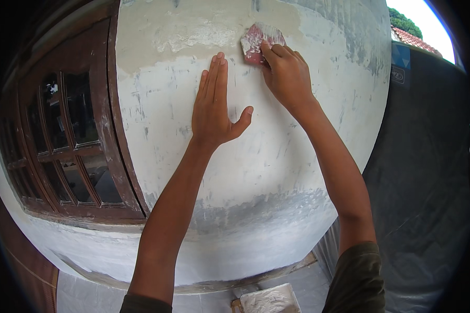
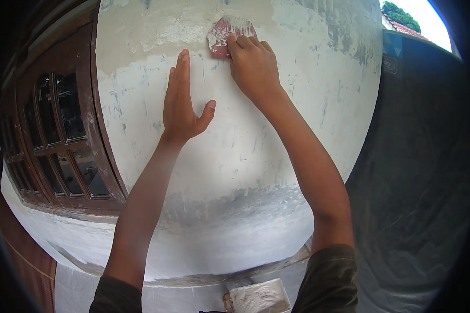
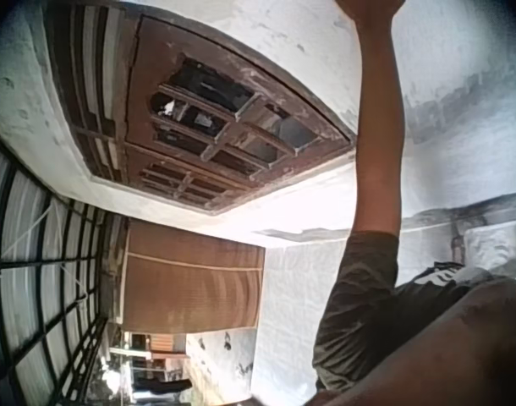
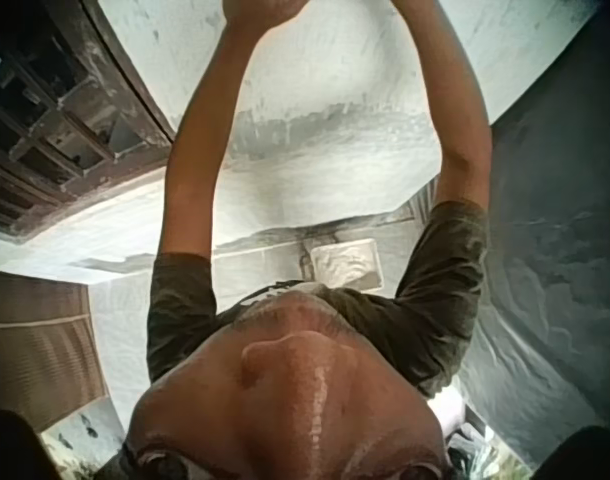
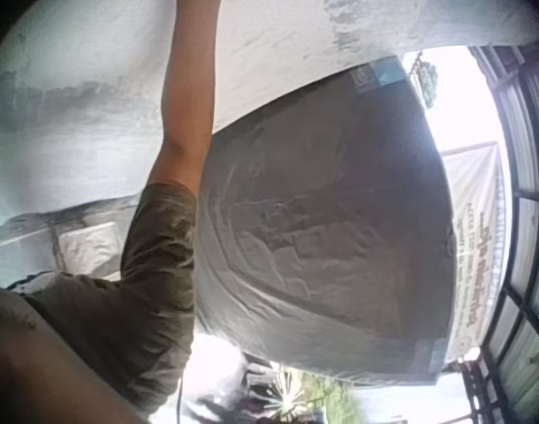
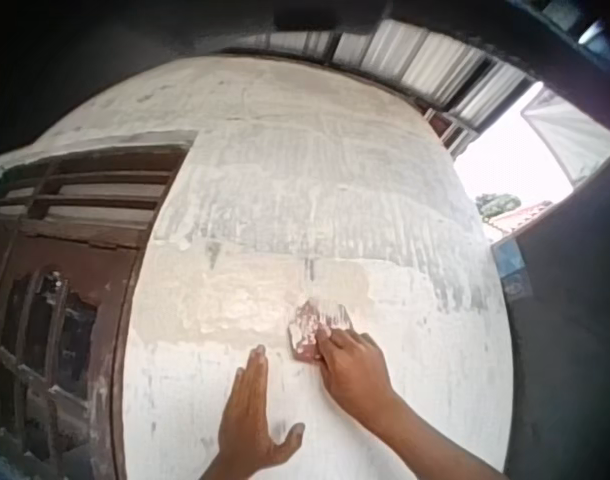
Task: The person applies putty to a wall near a window using a scraper, taking the putty from a container and spreading it onto the wall.
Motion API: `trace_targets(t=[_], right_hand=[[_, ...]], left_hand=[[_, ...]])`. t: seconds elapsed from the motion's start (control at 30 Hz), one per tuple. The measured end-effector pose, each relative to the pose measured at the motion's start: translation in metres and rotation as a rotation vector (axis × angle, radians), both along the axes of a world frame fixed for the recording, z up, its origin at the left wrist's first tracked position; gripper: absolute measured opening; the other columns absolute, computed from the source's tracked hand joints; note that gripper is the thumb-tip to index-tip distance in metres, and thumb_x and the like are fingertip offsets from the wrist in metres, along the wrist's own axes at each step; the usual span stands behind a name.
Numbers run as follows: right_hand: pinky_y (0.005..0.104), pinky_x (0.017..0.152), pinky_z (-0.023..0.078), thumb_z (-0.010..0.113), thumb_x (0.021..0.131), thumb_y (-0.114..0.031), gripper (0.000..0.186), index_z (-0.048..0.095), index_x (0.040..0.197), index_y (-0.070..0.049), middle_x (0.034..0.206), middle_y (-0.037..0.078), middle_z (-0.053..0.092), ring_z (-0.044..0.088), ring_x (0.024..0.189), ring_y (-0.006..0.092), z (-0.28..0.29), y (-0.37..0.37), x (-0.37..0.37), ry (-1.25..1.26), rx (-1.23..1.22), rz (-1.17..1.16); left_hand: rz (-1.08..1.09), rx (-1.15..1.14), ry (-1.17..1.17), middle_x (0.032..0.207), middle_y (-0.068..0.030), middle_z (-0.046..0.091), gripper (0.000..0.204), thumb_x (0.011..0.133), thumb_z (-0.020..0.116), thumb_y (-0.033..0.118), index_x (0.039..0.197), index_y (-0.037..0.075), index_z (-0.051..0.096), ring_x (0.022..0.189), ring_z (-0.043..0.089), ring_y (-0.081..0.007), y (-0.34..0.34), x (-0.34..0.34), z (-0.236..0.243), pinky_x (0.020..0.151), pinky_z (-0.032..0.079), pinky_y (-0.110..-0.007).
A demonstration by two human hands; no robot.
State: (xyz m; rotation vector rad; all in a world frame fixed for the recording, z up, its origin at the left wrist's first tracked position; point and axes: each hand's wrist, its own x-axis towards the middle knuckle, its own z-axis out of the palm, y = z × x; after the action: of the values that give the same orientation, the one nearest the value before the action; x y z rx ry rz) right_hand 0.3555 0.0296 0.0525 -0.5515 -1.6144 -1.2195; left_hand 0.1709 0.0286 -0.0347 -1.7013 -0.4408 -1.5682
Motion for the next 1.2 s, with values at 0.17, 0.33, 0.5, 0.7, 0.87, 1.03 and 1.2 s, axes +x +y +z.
trace_targets(t=[0.17, 0.33, 0.5, 0.7, 0.87, 1.03, 1.2], right_hand=[[0.0384, 0.075, 0.052, 0.070, 0.077, 0.002, 0.036, 0.070, 0.112, -0.001, 0.088, 0.008, 0.064, 0.065, 0.084, 0.0259, -0.027, -0.019, 0.009, -0.026, -0.081, 0.085], [0.0350, 0.071, 0.050, 0.070, 0.084, 0.000, 0.024, 0.075, 0.108, -0.001, 0.088, 0.011, 0.060, 0.060, 0.078, 0.0256, 0.015, -0.055, 0.041, -0.026, -0.282, 0.320], [0.0334, 0.077, 0.052, 0.069, 0.095, -0.012, 0.015, 0.074, 0.107, -0.005, 0.092, 0.006, 0.071, 0.064, 0.080, 0.0170, 0.110, -0.042, 0.082, -0.154, -0.475, 0.072], [0.0347, 0.079, 0.052, 0.067, 0.086, -0.009, 0.022, 0.071, 0.104, 0.004, 0.091, 0.011, 0.073, 0.064, 0.085, 0.0177, 0.181, -0.054, 0.050, -0.304, -0.720, -0.054], [0.0359, 0.080, 0.052, 0.069, 0.083, -0.014, 0.031, 0.072, 0.109, 0.003, 0.095, 0.012, 0.075, 0.065, 0.086, 0.0196, 0.200, -0.063, 0.033, -0.363, -0.722, -0.246], [0.0363, 0.082, 0.052, 0.070, 0.083, -0.014, 0.032, 0.072, 0.111, 0.002, 0.095, 0.012, 0.076, 0.065, 0.087, 0.0201, 0.220, -0.043, 0.025, -0.376, -0.712, -0.250], [0.0365, 0.082, 0.052, 0.072, 0.082, -0.014, 0.032, 0.073, 0.109, 0.002, 0.094, 0.012, 0.076, 0.066, 0.087, 0.0202, 0.237, -0.027, 0.028, -0.382, -0.636, -0.248]], left_hand=[[-0.001, 0.009, -0.007, 0.161, -0.0263, 0.032, 0.095, 0.081, 0.069, 0.030, 0.157, -0.004, 0.024, 0.151, 0.030, -0.0399, 0.001, -0.001, -0.001, 0.121, 0.026, -0.055], [0.009, -0.002, -0.002, 0.161, -0.0269, 0.032, 0.094, 0.082, 0.067, 0.031, 0.156, -0.005, 0.024, 0.151, 0.030, -0.0398, 0.000, -0.002, -0.001, 0.121, 0.026, -0.055], [-0.005, 0.017, 0.009, 0.160, -0.0274, 0.033, 0.093, 0.083, 0.066, 0.032, 0.156, -0.006, 0.025, 0.151, 0.030, -0.0404, 0.002, 0.003, 0.001, 0.121, 0.026, -0.055], [-0.026, -0.021, 0.018, 0.164, -0.0248, 0.027, 0.091, 0.087, 0.061, 0.031, 0.159, -0.004, 0.017, 0.153, 0.026, -0.0406, 0.001, -0.002, -0.002, 0.122, 0.020, -0.058], [-0.044, -0.030, 0.020, 0.164, -0.0240, 0.027, 0.092, 0.086, 0.061, 0.032, 0.159, -0.004, 0.017, 0.153, 0.025, -0.0404, 0.001, 0.001, 0.000, 0.122, 0.020, -0.058], [-0.022, -0.036, 0.015, 0.165, -0.0234, 0.027, 0.093, 0.084, 0.062, 0.031, 0.159, -0.003, 0.018, 0.153, 0.025, -0.0409, 0.001, -0.001, -0.001, 0.122, 0.020, -0.059], [-0.034, -0.032, 0.012, 0.164, -0.0235, 0.027, 0.093, 0.083, 0.064, 0.028, 0.159, -0.002, 0.019, 0.153, 0.025, -0.0416, 0.001, 0.001, -0.002, 0.121, 0.020, -0.059]])
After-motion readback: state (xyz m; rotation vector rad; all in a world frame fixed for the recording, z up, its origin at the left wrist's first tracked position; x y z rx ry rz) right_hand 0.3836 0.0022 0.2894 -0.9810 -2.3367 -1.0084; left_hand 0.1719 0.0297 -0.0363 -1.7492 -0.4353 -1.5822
